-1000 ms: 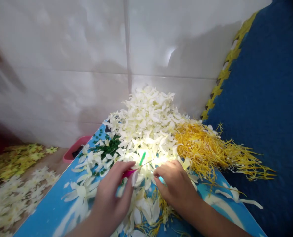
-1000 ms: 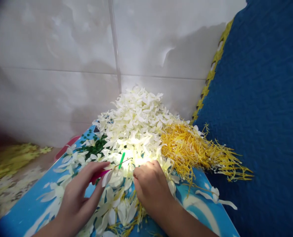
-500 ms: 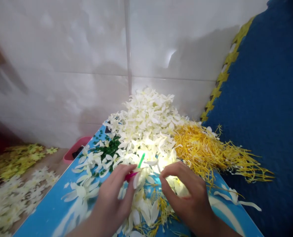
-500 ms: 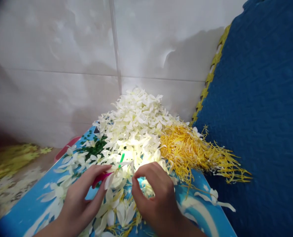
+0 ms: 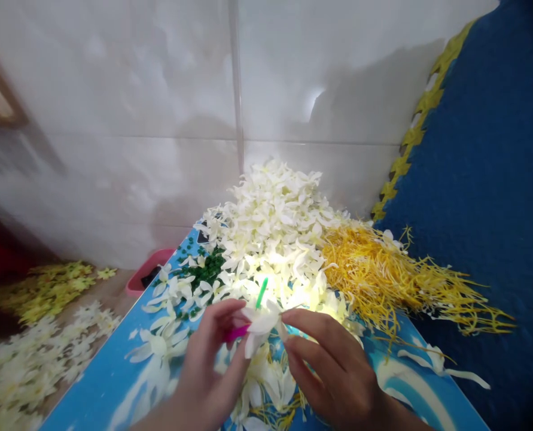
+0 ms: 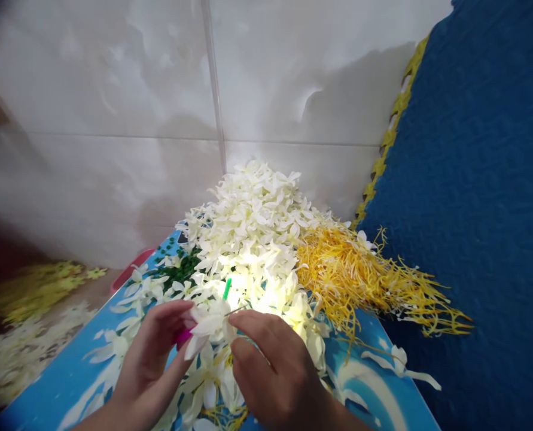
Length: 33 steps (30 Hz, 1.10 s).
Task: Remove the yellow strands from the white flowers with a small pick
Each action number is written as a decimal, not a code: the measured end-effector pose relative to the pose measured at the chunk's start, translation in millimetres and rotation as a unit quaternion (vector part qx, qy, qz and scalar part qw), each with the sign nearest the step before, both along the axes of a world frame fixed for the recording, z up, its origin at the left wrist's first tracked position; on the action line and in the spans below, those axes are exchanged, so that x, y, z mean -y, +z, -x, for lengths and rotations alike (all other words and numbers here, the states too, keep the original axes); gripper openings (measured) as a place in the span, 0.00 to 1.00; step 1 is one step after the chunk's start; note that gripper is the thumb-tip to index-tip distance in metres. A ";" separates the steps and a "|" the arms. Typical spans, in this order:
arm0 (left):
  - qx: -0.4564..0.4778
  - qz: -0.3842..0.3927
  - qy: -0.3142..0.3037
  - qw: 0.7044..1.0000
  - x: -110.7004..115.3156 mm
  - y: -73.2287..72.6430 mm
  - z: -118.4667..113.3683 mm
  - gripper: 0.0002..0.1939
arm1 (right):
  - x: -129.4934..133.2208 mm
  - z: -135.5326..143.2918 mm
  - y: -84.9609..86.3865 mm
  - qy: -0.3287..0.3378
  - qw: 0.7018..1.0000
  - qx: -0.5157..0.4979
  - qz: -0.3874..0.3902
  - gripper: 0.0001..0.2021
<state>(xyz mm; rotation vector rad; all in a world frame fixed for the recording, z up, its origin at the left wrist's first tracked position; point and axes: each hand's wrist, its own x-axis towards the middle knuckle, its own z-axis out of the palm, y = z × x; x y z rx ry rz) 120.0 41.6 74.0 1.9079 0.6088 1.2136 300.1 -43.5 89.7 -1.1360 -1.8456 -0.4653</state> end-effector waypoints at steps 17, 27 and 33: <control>0.096 -0.110 -0.084 0.986 12.5 1.6 -1.3 0.07 | 1.8 16.0 -3.0 0.163 0.885 -0.406 0.161 0.13; 0.128 -0.121 -0.008 0.984 23.8 4.6 -7.3 0.11 | 6.7 27.2 -5.6 0.093 0.900 -0.415 0.095 0.17; 0.132 -0.129 -0.008 0.983 18.5 1.4 2.4 0.14 | 6.8 21.9 -1.1 0.127 0.902 -0.399 0.103 0.16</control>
